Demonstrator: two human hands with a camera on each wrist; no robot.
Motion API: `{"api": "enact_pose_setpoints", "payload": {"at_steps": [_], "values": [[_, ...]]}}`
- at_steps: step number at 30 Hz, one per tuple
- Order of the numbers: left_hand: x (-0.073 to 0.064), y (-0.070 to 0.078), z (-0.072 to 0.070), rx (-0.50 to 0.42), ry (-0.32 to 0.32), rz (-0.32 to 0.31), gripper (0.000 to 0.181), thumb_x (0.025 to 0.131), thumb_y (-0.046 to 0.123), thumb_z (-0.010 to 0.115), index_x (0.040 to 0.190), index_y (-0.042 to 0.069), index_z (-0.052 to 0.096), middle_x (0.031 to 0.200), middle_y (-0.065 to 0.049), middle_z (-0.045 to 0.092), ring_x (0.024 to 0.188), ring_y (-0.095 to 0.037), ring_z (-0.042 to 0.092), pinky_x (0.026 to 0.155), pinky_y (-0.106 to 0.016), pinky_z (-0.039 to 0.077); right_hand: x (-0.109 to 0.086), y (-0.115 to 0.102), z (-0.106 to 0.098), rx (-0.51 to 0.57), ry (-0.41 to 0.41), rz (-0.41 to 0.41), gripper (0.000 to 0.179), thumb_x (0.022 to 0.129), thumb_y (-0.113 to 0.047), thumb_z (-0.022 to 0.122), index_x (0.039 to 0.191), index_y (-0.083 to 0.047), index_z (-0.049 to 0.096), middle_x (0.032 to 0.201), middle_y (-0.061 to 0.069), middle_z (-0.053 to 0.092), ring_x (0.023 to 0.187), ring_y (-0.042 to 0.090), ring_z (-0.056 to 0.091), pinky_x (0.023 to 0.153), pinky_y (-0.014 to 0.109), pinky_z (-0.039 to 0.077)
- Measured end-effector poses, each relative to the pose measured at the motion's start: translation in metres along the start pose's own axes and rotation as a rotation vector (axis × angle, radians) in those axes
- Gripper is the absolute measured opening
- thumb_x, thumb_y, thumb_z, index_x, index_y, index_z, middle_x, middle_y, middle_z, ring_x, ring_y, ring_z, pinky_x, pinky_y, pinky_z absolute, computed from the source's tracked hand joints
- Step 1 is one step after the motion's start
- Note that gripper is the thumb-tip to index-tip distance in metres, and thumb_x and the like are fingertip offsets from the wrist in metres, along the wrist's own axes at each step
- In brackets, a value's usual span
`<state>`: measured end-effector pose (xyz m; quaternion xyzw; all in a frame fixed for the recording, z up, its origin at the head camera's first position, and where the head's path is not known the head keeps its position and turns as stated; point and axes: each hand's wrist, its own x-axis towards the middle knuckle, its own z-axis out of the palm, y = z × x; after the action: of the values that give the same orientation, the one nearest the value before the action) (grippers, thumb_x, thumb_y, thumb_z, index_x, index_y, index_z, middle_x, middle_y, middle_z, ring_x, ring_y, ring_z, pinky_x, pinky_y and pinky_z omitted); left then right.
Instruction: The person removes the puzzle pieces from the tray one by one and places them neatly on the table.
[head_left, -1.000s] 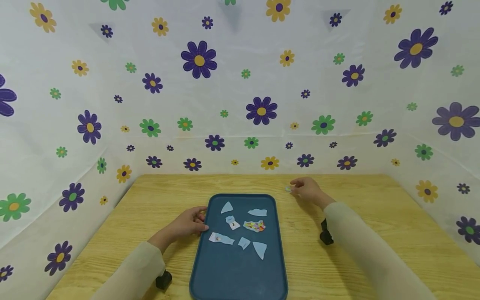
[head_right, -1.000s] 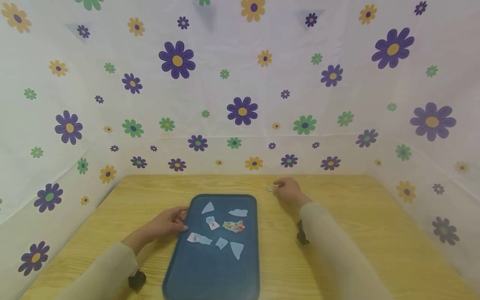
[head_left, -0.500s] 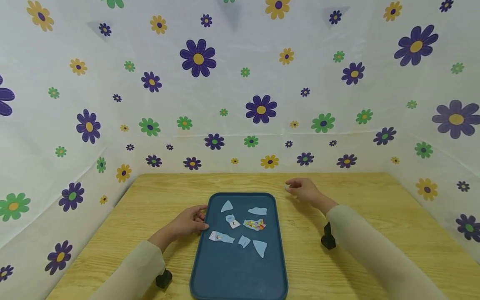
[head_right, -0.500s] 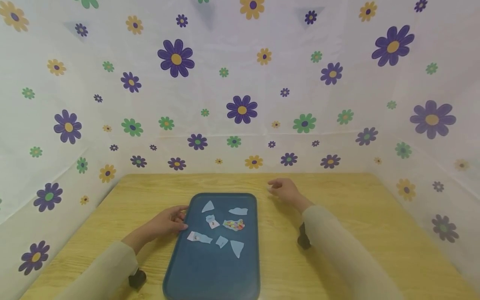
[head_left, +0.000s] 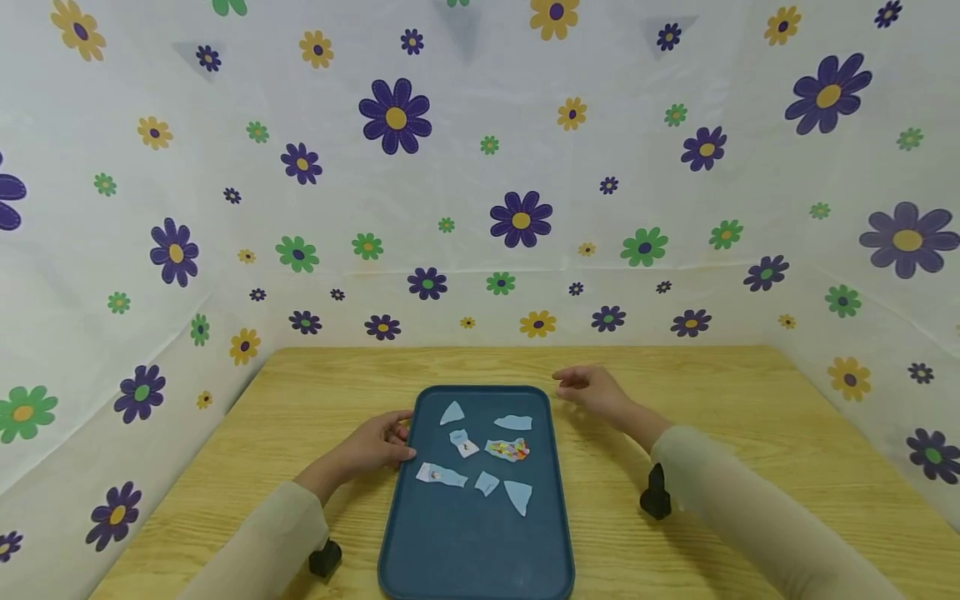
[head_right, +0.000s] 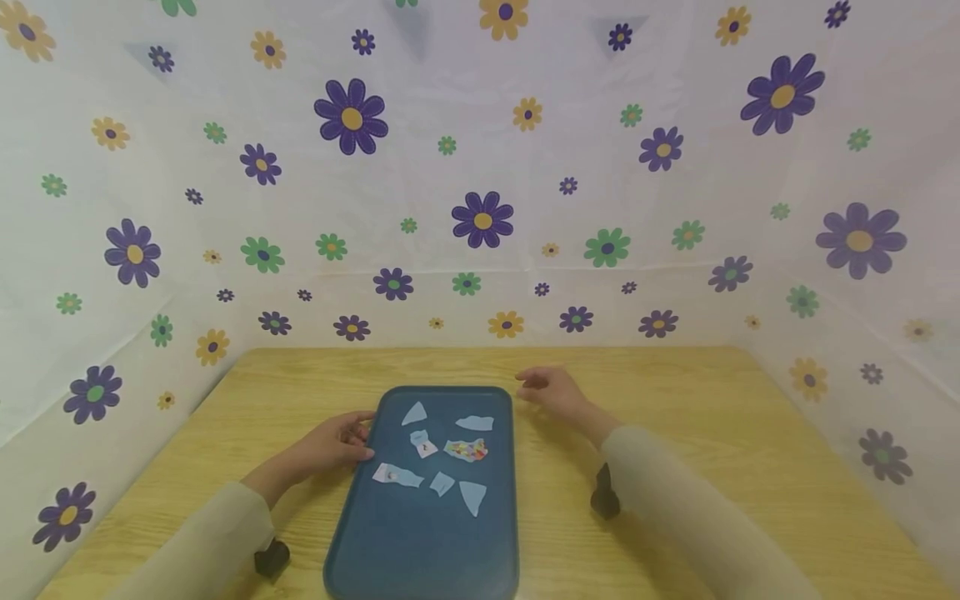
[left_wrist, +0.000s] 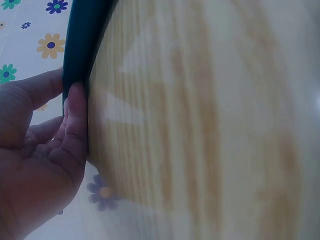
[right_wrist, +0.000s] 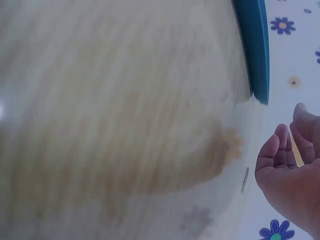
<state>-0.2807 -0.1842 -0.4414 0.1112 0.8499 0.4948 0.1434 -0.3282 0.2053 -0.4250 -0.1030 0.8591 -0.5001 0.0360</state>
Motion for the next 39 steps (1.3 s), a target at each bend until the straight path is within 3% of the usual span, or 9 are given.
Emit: {"api": "enact_pose_setpoints", "payload": {"at_steps": [11,22,28,35,39], "values": [[-0.001,0.002,0.0,0.009,-0.005,0.013,0.067,0.087,0.001,0.07,0.145,-0.006,0.037,0.097,-0.012,0.051,0.08,-0.022,0.053,0.067,-0.033,0.052,-0.01,-0.006,0.022,0.057,-0.087,-0.009,0.032,0.094,-0.012,0.066,0.123,0.0,0.064,0.106,0.009,0.062,0.091,0.022,0.058,0.074,0.034,0.05],[0.001,0.0,0.0,0.0,0.004,-0.004,0.067,0.087,0.002,0.071,0.145,-0.003,0.039,0.097,-0.011,0.052,0.08,-0.021,0.053,0.067,-0.033,0.052,-0.011,-0.001,0.034,0.053,-0.136,-0.042,0.032,0.088,-0.009,0.072,0.119,0.0,0.067,0.11,0.011,0.063,0.081,0.022,0.05,0.063,0.028,0.041],[0.001,0.0,0.0,0.014,0.01,0.005,0.066,0.087,0.002,0.071,0.144,-0.004,0.039,0.097,-0.011,0.052,0.079,-0.021,0.053,0.067,-0.033,0.052,-0.009,0.001,0.041,-0.033,-0.13,-0.068,0.031,0.084,-0.01,0.077,0.113,-0.005,0.071,0.107,0.004,0.065,0.084,0.02,0.05,0.071,0.03,0.043],[0.003,-0.003,0.0,0.005,-0.005,0.008,0.068,0.087,0.003,0.071,0.145,-0.005,0.037,0.096,-0.011,0.051,0.077,-0.02,0.054,0.065,-0.033,0.05,-0.011,0.0,0.047,-0.107,-0.137,-0.084,0.034,0.083,-0.011,0.078,0.116,-0.006,0.071,0.11,0.003,0.065,0.106,0.023,0.054,0.095,0.043,0.042],[0.003,-0.002,0.001,-0.001,-0.003,0.006,0.068,0.086,0.002,0.072,0.145,-0.005,0.038,0.096,-0.011,0.051,0.077,-0.02,0.055,0.064,-0.033,0.05,-0.012,-0.002,0.047,-0.116,-0.138,-0.091,0.034,0.083,-0.009,0.077,0.117,-0.006,0.07,0.11,0.004,0.064,0.107,0.024,0.054,0.097,0.046,0.041]]}}
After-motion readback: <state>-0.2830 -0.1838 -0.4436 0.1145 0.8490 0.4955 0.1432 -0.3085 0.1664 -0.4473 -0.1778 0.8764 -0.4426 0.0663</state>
